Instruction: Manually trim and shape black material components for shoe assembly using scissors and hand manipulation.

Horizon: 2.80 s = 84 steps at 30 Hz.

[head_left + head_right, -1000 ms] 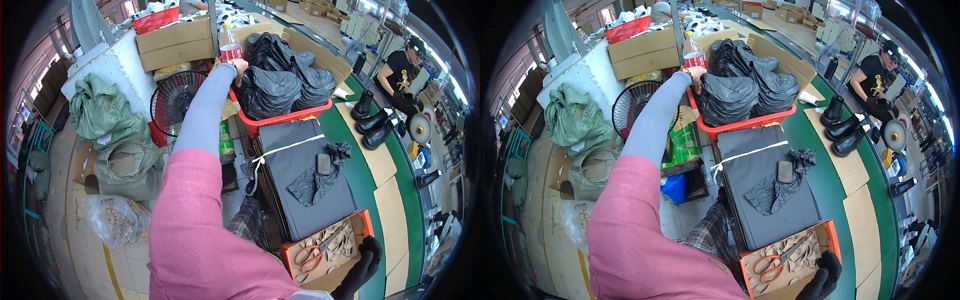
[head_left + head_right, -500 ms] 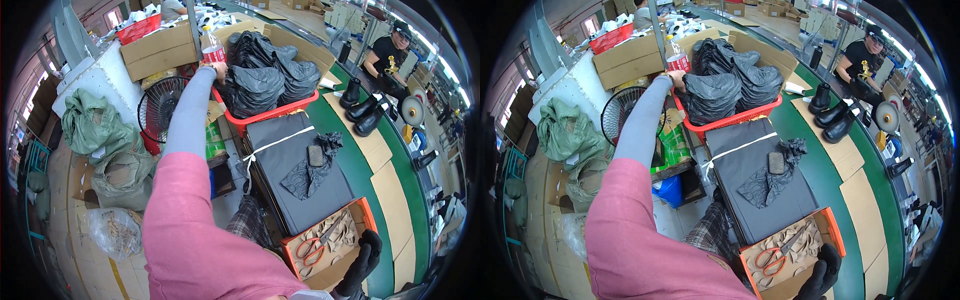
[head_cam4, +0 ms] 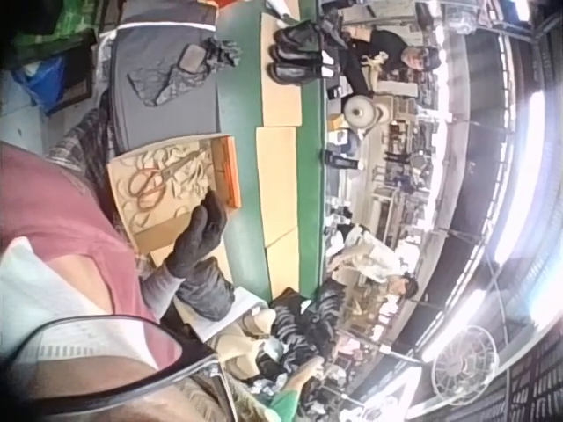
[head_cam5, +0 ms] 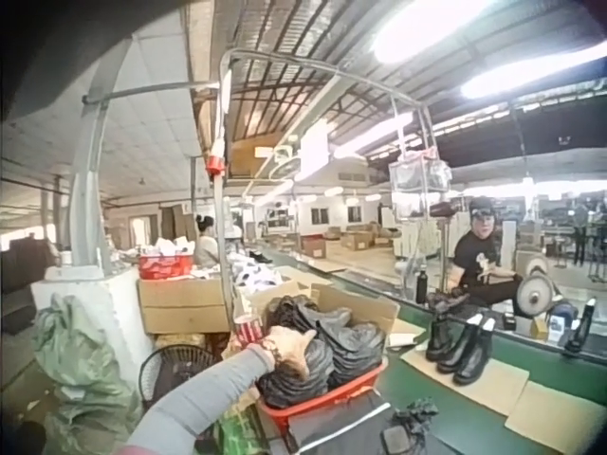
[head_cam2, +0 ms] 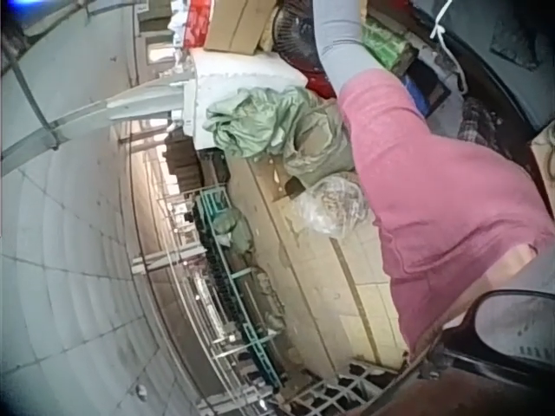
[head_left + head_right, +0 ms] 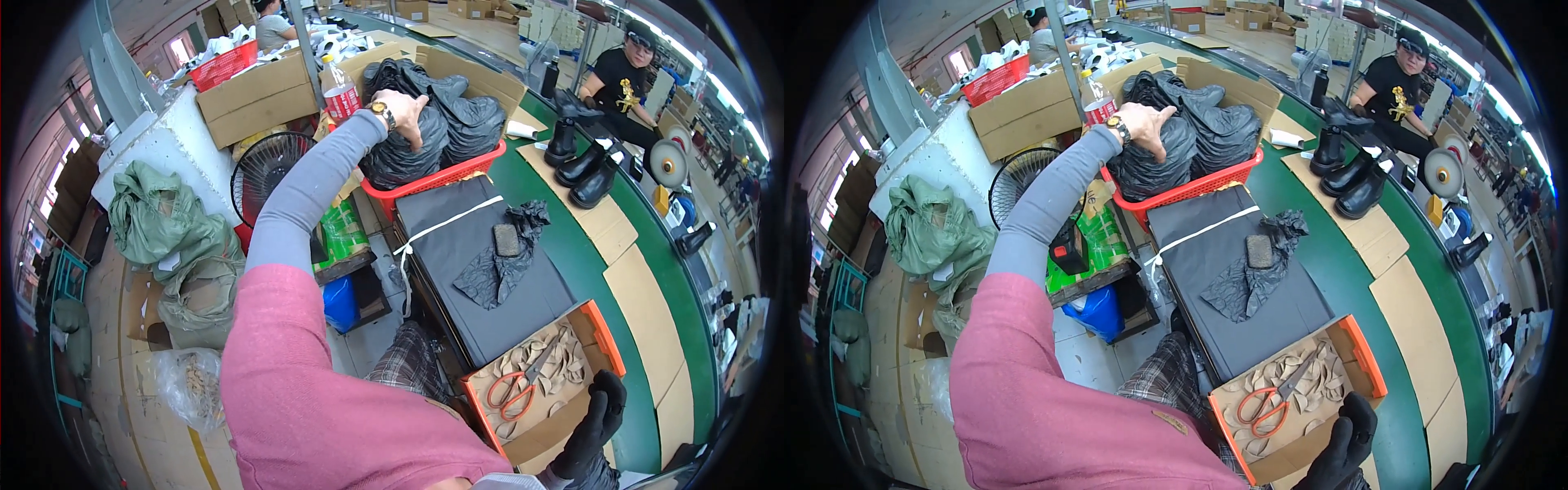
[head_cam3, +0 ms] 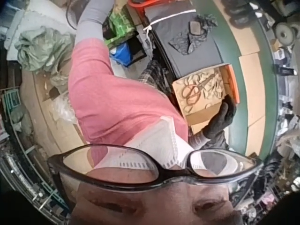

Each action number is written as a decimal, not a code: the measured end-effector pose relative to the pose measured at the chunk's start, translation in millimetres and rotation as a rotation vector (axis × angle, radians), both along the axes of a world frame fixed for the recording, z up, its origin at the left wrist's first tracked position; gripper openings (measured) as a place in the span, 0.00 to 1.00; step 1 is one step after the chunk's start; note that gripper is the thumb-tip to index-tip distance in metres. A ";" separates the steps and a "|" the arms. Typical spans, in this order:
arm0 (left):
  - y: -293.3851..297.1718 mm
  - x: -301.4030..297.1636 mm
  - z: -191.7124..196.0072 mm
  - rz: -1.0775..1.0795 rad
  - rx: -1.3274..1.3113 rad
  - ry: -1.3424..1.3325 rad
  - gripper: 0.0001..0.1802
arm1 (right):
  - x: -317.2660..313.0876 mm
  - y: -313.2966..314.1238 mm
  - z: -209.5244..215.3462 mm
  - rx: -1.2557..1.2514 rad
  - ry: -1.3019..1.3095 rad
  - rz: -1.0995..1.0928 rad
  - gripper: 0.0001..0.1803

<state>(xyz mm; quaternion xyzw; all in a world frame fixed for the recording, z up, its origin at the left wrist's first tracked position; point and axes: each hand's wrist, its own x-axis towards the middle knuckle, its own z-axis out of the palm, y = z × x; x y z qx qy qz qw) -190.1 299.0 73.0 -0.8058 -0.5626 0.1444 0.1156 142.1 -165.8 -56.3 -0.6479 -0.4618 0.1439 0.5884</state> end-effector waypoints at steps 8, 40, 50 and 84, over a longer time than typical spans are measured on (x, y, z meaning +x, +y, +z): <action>3.6 4.2 -29.1 -0.033 0.049 -0.065 0.65 | -1.0 -7.3 5.1 -0.082 -0.010 -0.032 0.16; -216.9 208.7 -52.2 -1.152 0.254 -0.599 0.43 | 46.7 -183.3 -72.4 -0.772 -0.358 -0.910 0.18; -356.3 273.2 -112.0 -1.424 -0.320 -0.752 0.42 | 35.0 -176.3 -132.5 -0.809 -0.686 -0.981 0.29; -336.6 225.7 -98.6 -1.028 -0.654 -1.465 0.43 | -23.9 -18.8 19.2 0.054 -0.056 -0.401 0.31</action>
